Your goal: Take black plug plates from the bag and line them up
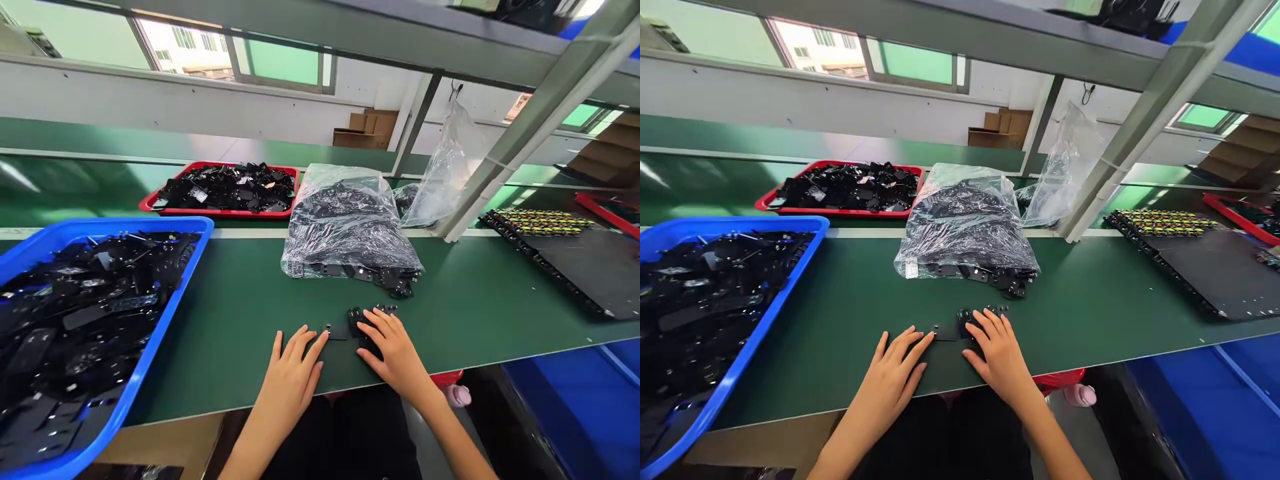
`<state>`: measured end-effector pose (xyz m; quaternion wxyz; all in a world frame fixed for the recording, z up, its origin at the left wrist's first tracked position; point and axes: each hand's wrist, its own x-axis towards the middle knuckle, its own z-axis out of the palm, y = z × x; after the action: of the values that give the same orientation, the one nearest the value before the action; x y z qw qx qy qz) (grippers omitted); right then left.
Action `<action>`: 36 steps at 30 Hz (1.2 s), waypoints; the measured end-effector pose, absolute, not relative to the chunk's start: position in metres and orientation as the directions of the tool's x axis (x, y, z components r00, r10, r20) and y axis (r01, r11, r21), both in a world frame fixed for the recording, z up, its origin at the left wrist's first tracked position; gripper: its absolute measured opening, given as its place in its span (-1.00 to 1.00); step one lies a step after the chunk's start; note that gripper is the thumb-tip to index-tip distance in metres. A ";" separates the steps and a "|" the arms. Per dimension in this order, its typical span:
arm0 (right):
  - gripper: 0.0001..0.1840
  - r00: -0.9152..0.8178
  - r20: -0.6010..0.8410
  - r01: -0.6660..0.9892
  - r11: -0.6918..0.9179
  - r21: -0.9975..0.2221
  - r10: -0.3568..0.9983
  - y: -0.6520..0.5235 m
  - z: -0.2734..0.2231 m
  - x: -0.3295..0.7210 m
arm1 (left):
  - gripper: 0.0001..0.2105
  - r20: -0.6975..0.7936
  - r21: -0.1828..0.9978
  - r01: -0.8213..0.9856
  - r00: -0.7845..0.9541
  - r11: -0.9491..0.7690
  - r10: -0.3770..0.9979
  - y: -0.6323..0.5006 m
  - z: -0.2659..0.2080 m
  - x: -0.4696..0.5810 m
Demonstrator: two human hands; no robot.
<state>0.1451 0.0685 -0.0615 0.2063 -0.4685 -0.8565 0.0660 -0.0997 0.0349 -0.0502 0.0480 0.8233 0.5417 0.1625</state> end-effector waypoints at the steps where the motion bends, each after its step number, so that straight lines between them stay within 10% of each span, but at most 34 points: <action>1: -0.65 -0.458 0.352 0.780 0.559 -0.282 0.817 0.071 -0.062 0.143 | -0.60 0.274 0.243 0.885 0.330 -0.397 0.903 0.038 -0.050 -0.095; 8: -0.75 -0.320 0.532 0.816 0.514 -0.266 0.784 0.077 -0.059 0.118 | -0.79 0.431 0.279 0.929 0.105 -0.243 0.896 0.066 -0.052 -0.049; 19: -0.73 -0.142 0.511 0.801 0.402 -0.444 0.848 0.084 -0.046 0.076 | -0.78 0.328 0.490 0.775 0.261 -0.400 0.908 0.065 -0.040 -0.126; 27: -0.81 -0.211 0.483 0.768 0.450 -0.456 0.850 0.058 -0.032 0.084 | -0.25 0.229 0.311 0.862 0.342 -0.401 0.911 0.057 -0.049 -0.122; 36: -0.71 -0.487 0.209 0.723 0.525 -0.449 0.848 0.043 -0.043 0.144 | -0.44 0.315 0.233 0.877 0.341 -0.420 0.886 0.068 -0.049 -0.113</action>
<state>0.1436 0.0428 -0.0429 0.2061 -0.4628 -0.8487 0.1521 -0.1134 0.0682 -0.0489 0.0110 0.8187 0.5382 0.1999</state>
